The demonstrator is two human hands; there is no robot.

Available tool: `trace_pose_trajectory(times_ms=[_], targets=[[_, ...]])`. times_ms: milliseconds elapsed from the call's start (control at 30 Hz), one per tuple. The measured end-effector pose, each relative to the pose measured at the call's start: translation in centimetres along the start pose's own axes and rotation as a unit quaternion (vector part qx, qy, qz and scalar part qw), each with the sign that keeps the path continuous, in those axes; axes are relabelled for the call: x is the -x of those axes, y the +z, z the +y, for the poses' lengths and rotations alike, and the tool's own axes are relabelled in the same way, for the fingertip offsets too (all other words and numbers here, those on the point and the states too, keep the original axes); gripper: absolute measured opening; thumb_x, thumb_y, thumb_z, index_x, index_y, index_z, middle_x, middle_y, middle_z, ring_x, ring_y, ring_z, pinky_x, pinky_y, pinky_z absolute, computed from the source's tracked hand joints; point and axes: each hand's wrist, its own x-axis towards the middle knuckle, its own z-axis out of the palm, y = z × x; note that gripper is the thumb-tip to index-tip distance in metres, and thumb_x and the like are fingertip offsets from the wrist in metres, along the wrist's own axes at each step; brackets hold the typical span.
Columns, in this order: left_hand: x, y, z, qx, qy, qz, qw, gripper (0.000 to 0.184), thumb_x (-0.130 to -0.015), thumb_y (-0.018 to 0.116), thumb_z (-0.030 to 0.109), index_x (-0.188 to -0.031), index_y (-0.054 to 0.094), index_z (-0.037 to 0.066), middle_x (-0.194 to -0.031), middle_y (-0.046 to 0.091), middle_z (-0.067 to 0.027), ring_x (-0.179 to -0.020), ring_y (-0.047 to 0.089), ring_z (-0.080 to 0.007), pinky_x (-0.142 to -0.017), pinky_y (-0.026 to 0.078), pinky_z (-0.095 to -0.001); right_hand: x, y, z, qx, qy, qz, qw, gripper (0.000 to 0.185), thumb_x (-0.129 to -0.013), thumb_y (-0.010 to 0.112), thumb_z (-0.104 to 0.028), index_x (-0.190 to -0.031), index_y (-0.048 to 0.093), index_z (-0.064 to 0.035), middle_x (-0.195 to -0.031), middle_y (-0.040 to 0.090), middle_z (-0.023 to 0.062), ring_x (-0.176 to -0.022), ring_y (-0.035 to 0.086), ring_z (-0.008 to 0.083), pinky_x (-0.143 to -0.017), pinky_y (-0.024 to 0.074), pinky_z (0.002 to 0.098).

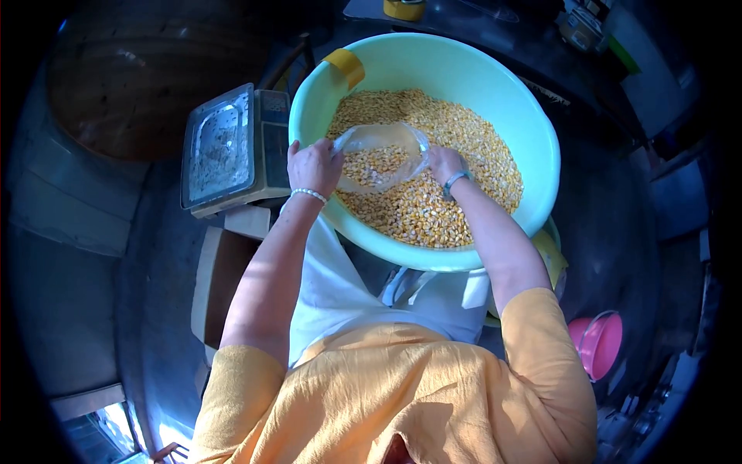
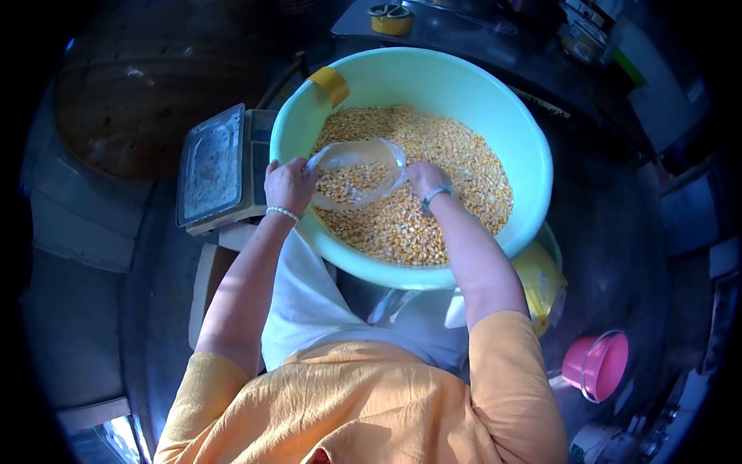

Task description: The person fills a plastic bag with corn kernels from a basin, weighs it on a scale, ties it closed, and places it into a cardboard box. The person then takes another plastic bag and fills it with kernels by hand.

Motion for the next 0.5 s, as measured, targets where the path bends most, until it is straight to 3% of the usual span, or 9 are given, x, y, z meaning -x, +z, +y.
trace_pose_trajectory(times_ms=[100, 200, 233, 367, 500], targets=[[0.1, -0.2, 0.1, 0.006, -0.007, 0.002, 1.000, 0.017, -0.080, 0.054, 0.023, -0.079, 0.064, 0.011, -0.068, 0.064, -0.0115, -0.070, 0.062, -0.0256, -0.100, 0.029, -0.0425, -0.3, -0.3, 0.7, -0.035, 0.004, 0.055, 0.998, 0.032, -0.086, 0.048, -0.033, -0.078, 0.063, -0.0061, -0.081, 0.063, 0.0178, -0.077, 0.060, 0.0343, -0.069, 0.0483, 0.0413], [0.1, 0.3, -0.3, 0.036, 0.007, 0.037, 0.999, 0.015, -0.078, 0.058, 0.023, -0.078, 0.065, 0.010, -0.064, 0.061, -0.0124, -0.068, 0.061, -0.0279, -0.097, 0.033, -0.0428, -1.1, -2.2, 0.6, -0.188, -0.006, 0.148, 0.971, 0.031, -0.084, 0.053, -0.032, -0.074, 0.063, -0.0054, -0.077, 0.063, 0.0178, -0.071, 0.059, 0.0353, -0.064, 0.0473, 0.0408], [0.1, 0.4, -0.4, 0.038, 0.007, 0.038, 0.999, 0.015, -0.078, 0.058, 0.023, -0.078, 0.065, 0.010, -0.064, 0.062, -0.0122, -0.067, 0.061, -0.0277, -0.097, 0.033, -0.0429, -1.1, -3.0, 0.3, -0.219, -0.029, 0.181, 0.958, 0.029, -0.083, 0.057, -0.030, -0.073, 0.063, -0.0039, -0.071, 0.063, 0.0148, -0.063, 0.060, 0.0294, -0.060, 0.0461, 0.0374], [-0.1, 0.4, -0.5, 0.036, 0.006, 0.028, 0.999, 0.014, -0.078, 0.058, 0.022, -0.079, 0.065, 0.011, -0.065, 0.063, -0.0111, -0.067, 0.061, -0.0268, -0.098, 0.032, -0.0434, -0.3, -5.9, -2.7, -0.385, -0.020, 0.083, 0.919, 0.031, -0.083, 0.058, -0.030, -0.071, 0.062, -0.0017, -0.061, 0.060, 0.0061, -0.058, 0.057, 0.0152, -0.057, 0.0445, 0.0307], [-0.1, 0.1, -0.4, 0.035, -0.002, 0.009, 0.999, 0.014, -0.078, 0.057, 0.022, -0.079, 0.066, 0.011, -0.066, 0.063, -0.0105, -0.067, 0.062, -0.0258, -0.098, 0.031, -0.0434, 0.9, -6.3, -9.3, -0.266, -0.129, 0.014, 0.955, 0.029, -0.084, 0.056, -0.030, -0.074, 0.063, -0.0030, -0.062, 0.060, 0.0114, -0.057, 0.057, 0.0214, -0.059, 0.0452, 0.0336]])
